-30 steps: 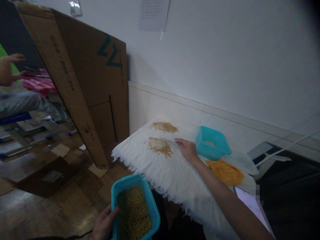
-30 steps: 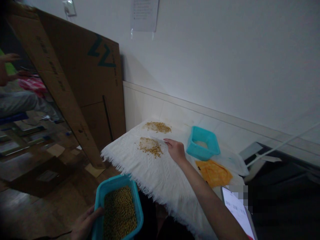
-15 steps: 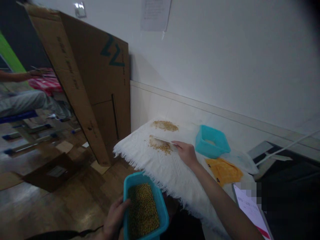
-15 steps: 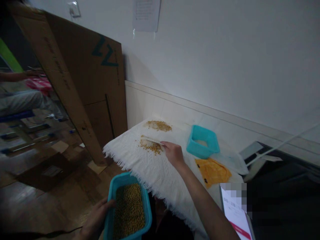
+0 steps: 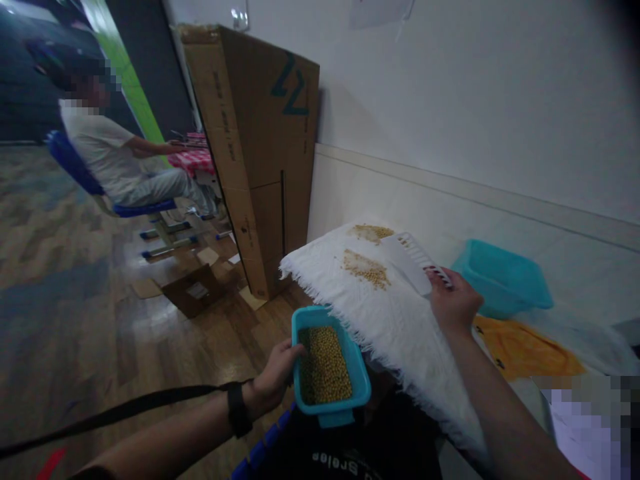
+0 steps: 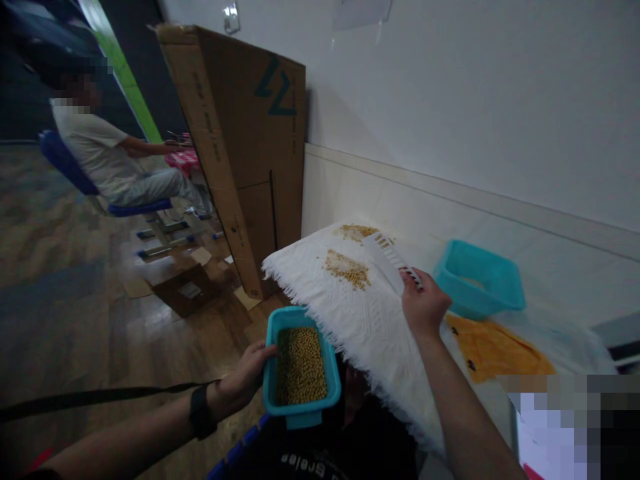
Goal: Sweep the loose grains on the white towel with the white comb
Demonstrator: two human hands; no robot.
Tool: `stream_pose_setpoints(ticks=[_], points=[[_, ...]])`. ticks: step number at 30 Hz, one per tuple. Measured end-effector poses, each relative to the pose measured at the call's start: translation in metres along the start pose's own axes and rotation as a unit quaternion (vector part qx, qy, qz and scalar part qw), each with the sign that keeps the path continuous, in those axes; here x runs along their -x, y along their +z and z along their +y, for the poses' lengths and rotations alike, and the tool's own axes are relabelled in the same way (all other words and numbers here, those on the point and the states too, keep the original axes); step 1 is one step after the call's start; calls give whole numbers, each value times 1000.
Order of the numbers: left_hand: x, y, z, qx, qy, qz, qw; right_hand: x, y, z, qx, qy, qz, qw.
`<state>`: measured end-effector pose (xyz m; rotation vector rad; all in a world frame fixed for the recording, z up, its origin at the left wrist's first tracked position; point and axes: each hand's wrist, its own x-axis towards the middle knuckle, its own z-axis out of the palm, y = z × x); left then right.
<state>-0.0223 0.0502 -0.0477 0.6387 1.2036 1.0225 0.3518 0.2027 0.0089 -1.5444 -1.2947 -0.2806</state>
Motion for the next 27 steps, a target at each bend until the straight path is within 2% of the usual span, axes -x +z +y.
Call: stream_pose_setpoints(ticks=[9, 14, 17, 23, 27], points=[[-12, 15, -14, 41, 2, 32, 999, -3, -3, 1, 12, 11, 7, 1000], [-16, 17, -17, 44, 19, 48, 998, -6, -8, -1, 21, 6, 26, 999], [-10, 15, -16, 39, 26, 49, 998, -7, -14, -8, 35, -20, 27, 999], [-9, 8, -17, 27, 28, 57, 998, 0, -20, -24, 66, -85, -26, 994], [-15, 9, -20, 26, 34, 66, 997, 6, -27, -23, 64, -87, -9, 994]])
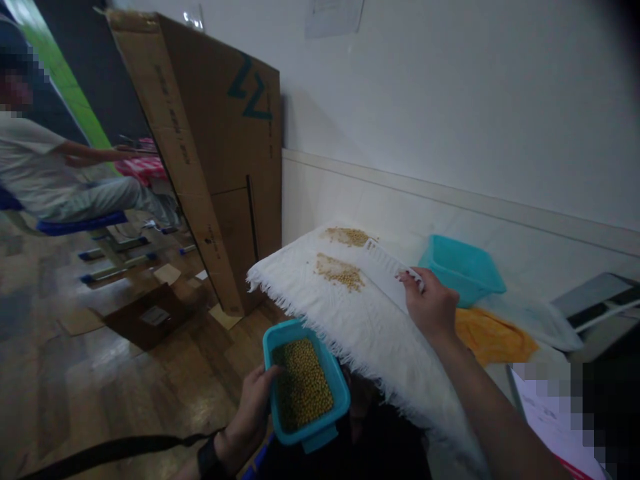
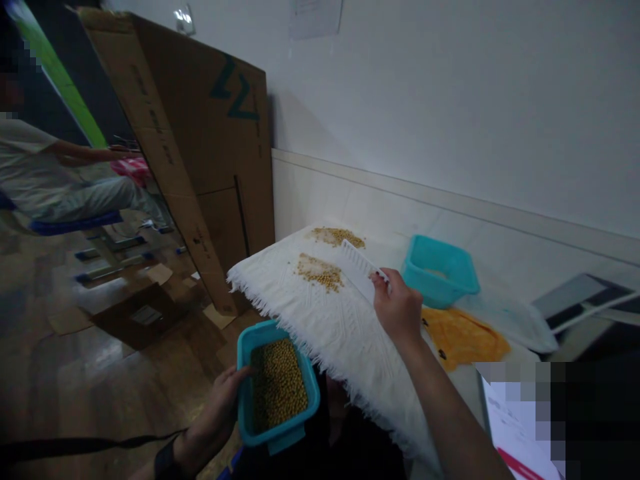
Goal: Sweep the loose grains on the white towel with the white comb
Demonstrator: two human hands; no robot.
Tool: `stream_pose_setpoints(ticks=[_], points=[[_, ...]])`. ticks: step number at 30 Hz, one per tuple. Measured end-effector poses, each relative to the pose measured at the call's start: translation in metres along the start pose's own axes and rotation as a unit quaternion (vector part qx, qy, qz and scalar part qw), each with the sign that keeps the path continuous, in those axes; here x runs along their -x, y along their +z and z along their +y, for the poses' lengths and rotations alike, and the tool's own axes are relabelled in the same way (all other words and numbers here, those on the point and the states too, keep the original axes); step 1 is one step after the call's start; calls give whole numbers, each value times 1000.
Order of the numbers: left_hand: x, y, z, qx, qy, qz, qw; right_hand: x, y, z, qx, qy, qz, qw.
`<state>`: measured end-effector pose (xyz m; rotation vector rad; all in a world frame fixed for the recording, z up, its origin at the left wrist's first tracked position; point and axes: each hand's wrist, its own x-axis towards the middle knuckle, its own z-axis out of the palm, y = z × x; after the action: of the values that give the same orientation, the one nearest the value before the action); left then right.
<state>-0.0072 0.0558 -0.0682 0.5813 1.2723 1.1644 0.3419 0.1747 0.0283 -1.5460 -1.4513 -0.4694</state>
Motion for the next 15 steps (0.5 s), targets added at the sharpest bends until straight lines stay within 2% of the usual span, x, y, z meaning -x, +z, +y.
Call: stream_pose_setpoints(ticks=[3, 7, 11, 15], points=[[-2, 2, -1, -4, 2, 9, 1000, 7, -2, 2, 7, 7, 15, 1000], [-4, 3, -1, -16, 1, 28, 999, 19, -4, -1, 39, -28, 12, 999], [-2, 2, 0, -31, 6, 52, 998, 30, -6, -14, 51, -105, 19, 993], [5, 2, 4, -39, -1, 45, 998, 35, -10, -33, 39, -191, 34, 980]])
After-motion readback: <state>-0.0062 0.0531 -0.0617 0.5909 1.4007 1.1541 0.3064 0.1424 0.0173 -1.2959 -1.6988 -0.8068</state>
